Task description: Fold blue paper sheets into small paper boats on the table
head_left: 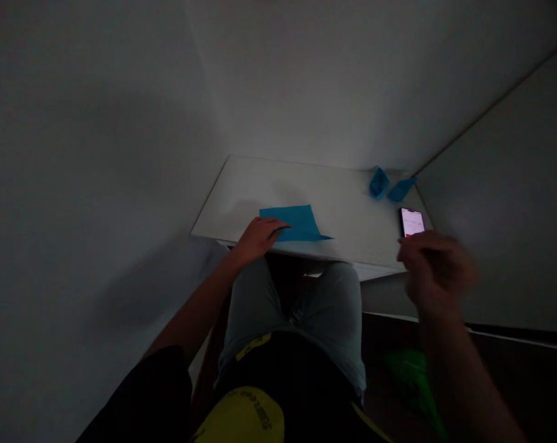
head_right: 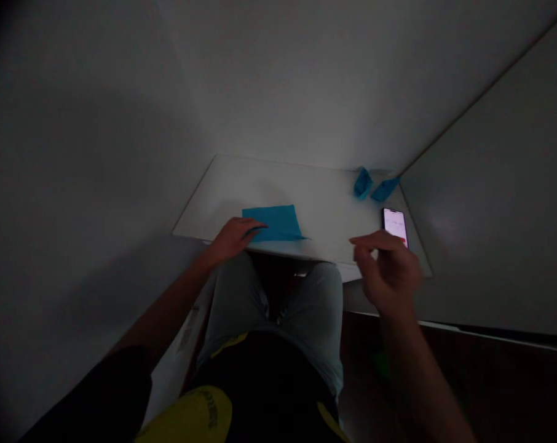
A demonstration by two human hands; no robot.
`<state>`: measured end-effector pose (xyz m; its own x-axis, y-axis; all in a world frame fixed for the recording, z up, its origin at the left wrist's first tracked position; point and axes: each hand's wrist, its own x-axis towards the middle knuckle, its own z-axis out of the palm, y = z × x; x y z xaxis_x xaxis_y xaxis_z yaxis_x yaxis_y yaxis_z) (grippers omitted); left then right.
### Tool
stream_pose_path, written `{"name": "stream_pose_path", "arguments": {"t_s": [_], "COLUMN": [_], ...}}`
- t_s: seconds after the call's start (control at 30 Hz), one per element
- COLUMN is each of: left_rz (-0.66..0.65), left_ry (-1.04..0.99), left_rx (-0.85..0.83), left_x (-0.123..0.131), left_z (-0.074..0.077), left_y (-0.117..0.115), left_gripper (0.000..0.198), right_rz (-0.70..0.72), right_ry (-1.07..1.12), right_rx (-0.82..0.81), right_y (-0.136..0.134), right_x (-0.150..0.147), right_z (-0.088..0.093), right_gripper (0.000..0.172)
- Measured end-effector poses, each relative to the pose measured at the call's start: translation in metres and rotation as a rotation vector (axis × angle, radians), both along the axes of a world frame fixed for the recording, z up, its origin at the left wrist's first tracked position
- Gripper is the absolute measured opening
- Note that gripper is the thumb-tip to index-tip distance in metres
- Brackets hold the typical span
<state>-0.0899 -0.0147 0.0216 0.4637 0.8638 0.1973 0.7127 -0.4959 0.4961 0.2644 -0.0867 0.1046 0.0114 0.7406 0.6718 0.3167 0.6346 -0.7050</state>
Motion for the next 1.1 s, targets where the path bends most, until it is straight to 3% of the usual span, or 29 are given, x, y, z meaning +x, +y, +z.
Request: {"name": "stream_pose_path", "arguments": {"t_s": [0.07, 0.13, 0.23, 0.3, 0.37, 0.47, 0.53, 0.6, 0.67, 0.8, 1.0, 1.1], "left_rz": [-0.020, -0.024, -0.033, 0.011, 0.144, 0.391, 0.396, 0.268, 0.200, 0.217, 0.008, -0.120], "left_ry": [-0.063, -0.083, -0.061, -0.012, 0.048, 0.108, 0.135, 0.171, 0.203, 0.218, 0.214, 0.203], "left_rx": [-0.042, -0.078, -0.153, -0.168, -0.107, 0.061, 0.111, 0.096, 0.061, 0.035, 0.050, 0.022], "left_x": [0.002, 0.004, 0.007, 0.009, 0.010, 0.015, 0.020, 0.026, 0.030, 0.031, 0.013, -0.005], "left_z": [0.009, 0.009, 0.000, -0.008, -0.015, -0.027, -0.039, -0.054, -0.071, -0.090, -0.084, -0.084], "left_y": [0.027, 0.055, 0.087, 0.097, 0.094, 0.072, 0.053, 0.035, 0.024, 0.018, 0.008, 0.003], "left_gripper": [0.034, 0.032, 0.032, 0.035, 0.043, 0.054, 0.055, 0.057, 0.060, 0.064, 0.079, 0.073], "right_rz": [0.001, 0.010, 0.065, 0.092, 0.140, 0.158, 0.115, 0.067, 0.033, 0.030, 0.102, 0.217], "right_ry": [-0.075, -0.167, -0.358, -0.475, -0.588, -0.743, -0.827, -0.891, -0.941, -1.015, -1.056, -1.070], "right_rx": [0.014, 0.002, -0.092, -0.131, -0.188, -0.239, -0.264, -0.275, -0.270, -0.242, -0.217, -0.192], "right_y": [-0.002, 0.004, 0.028, 0.050, 0.072, 0.095, 0.102, 0.105, 0.104, 0.096, 0.079, 0.072], "right_x": [-0.007, -0.020, -0.041, -0.054, -0.066, -0.080, -0.086, -0.089, -0.088, -0.079, -0.045, -0.016], "right_z": [-0.014, -0.034, -0.066, -0.088, -0.109, -0.140, -0.158, -0.171, -0.179, -0.181, -0.177, -0.174], "right_gripper": [0.005, 0.009, 0.015, 0.026, 0.040, 0.051, 0.054, 0.057, 0.061, 0.074, 0.085, 0.081]}}
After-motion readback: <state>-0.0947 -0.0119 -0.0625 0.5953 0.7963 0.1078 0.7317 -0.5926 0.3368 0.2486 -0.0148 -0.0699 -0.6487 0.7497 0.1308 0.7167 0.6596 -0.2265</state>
